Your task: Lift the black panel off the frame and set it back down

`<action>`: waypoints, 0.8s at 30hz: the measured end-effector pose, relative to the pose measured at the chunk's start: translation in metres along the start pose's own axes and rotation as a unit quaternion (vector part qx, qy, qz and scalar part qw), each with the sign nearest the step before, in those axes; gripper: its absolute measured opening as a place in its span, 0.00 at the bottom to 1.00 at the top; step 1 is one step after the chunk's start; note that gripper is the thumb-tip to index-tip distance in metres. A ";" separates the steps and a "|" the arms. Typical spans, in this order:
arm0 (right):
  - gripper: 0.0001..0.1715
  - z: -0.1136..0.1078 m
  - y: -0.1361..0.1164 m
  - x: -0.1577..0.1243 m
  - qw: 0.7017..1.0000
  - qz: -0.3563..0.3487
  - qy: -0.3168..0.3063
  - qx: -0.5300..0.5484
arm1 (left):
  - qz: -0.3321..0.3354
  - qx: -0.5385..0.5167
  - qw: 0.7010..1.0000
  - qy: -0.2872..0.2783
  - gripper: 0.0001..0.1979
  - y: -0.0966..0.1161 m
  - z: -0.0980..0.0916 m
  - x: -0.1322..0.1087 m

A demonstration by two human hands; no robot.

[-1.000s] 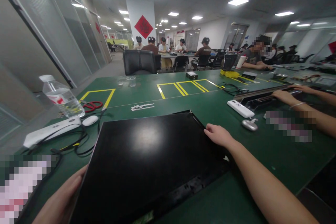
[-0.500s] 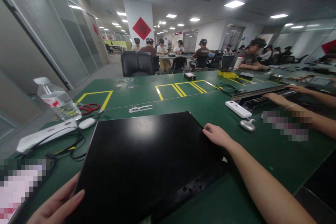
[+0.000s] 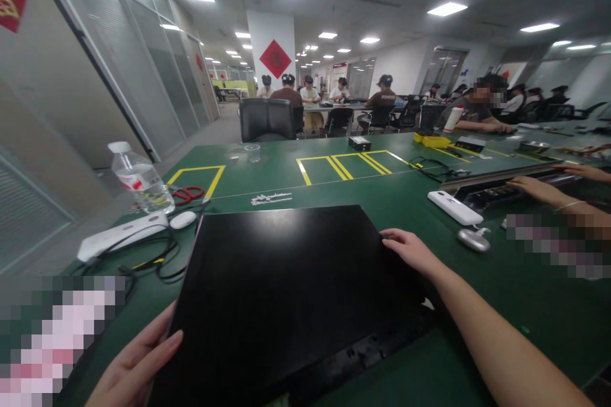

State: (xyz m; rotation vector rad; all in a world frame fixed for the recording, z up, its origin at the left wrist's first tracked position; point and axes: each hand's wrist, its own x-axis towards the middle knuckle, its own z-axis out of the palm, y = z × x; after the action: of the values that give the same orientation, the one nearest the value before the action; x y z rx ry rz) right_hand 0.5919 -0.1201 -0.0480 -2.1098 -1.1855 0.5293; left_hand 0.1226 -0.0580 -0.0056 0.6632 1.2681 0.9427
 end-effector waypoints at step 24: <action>0.27 -0.015 -0.047 -0.033 0.845 0.074 -0.050 0.527 | 0.077 0.026 0.994 -0.067 0.51 0.003 -0.023 0.012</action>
State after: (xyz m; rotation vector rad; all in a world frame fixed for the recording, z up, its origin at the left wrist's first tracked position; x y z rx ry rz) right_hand 0.5561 -0.1362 -0.0032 -1.2024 -0.5261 1.0701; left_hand 0.1003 -0.0479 -0.0140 0.8614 1.1382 0.9767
